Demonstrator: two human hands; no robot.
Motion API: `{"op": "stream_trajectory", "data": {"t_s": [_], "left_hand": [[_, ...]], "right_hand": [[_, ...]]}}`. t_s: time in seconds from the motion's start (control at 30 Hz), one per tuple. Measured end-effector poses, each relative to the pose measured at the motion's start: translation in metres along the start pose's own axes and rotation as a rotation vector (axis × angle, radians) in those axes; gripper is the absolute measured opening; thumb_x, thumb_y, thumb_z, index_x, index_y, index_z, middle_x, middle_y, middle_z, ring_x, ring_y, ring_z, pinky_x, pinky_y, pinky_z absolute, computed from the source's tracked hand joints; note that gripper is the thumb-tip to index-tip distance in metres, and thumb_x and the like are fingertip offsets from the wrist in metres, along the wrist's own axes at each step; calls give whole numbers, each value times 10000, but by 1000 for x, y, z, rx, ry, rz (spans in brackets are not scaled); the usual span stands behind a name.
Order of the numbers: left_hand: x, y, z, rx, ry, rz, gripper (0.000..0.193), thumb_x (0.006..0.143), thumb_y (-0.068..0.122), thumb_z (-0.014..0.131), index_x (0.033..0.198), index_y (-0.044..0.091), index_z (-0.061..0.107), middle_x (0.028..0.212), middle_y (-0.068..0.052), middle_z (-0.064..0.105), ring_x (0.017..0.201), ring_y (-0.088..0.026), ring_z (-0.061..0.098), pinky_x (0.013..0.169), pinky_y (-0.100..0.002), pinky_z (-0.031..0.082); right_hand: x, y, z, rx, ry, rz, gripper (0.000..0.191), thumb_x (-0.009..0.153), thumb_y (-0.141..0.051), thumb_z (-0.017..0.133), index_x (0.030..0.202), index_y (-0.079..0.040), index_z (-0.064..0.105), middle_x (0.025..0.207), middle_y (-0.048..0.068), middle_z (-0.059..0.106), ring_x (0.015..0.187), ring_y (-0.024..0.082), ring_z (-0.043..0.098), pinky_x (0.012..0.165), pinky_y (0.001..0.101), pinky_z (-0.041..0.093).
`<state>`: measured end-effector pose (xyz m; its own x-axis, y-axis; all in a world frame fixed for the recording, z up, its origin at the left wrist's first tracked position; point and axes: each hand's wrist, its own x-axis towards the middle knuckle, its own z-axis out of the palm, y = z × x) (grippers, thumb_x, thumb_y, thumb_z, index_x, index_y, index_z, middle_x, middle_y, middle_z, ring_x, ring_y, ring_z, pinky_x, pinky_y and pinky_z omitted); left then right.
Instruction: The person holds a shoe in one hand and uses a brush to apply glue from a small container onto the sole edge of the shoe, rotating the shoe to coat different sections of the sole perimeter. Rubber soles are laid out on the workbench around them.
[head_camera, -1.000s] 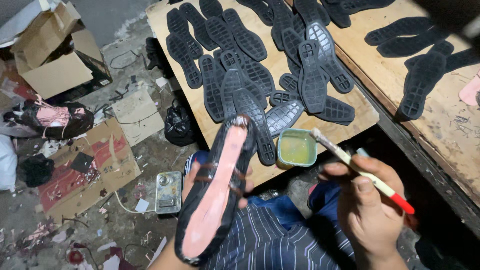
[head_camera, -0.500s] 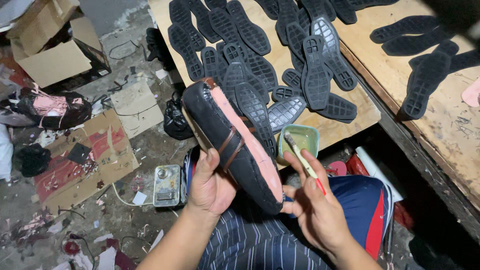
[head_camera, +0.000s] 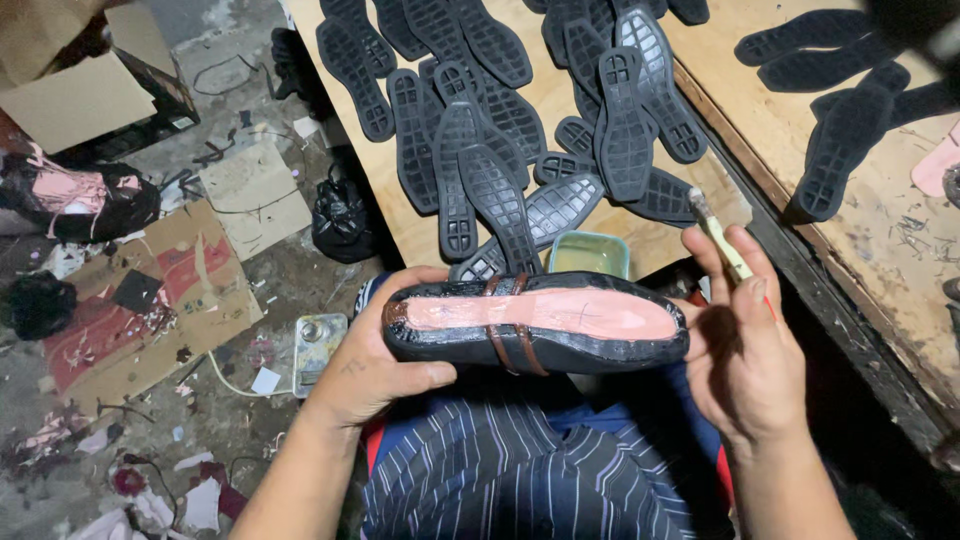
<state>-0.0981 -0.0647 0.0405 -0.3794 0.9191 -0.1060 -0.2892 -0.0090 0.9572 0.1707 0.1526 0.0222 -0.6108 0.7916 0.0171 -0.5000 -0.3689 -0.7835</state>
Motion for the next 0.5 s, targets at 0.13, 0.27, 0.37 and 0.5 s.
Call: {"op": "stream_trajectory", "data": {"t_s": [0.13, 0.27, 0.37, 0.5], "left_hand": [[-4, 1, 10, 19, -16, 33, 833, 638, -7, 859, 1405, -25, 532, 1281, -101, 669, 1219, -201, 636, 1084, -344, 488], [-7, 2, 28, 113, 70, 203, 809, 684, -37, 869, 1405, 0, 507, 1415, -127, 620, 1305, -217, 602, 1141, -365, 473], [-2, 3, 37, 274, 115, 411, 795, 726, -39, 881, 1409, 31, 481, 1499, -156, 570, 1400, -249, 562, 1195, -380, 450], [2, 3, 49, 450, 124, 548, 793, 743, -17, 902, 1410, 83, 486, 1516, -171, 563, 1394, -277, 602, 1167, -375, 493]], "right_hand": [[4, -9, -3, -24, 0, -27, 582, 1091, -319, 548, 1592, -111, 337, 1584, 143, 463, 1163, 368, 675, 995, 471, 553], [3, -21, 5, -349, 120, -370, 423, 1176, -148, 575, 1536, 3, 412, 1380, 204, 542, 1171, 300, 600, 1070, 450, 511], [-10, -30, 21, -298, 2, -436, 293, 1159, -102, 593, 1406, 49, 545, 1213, 201, 633, 1094, 267, 637, 1075, 462, 565], [-24, -18, 47, -427, -193, -430, 231, 1044, -71, 613, 1238, 52, 634, 1218, 190, 662, 1043, 263, 697, 1004, 411, 586]]}}
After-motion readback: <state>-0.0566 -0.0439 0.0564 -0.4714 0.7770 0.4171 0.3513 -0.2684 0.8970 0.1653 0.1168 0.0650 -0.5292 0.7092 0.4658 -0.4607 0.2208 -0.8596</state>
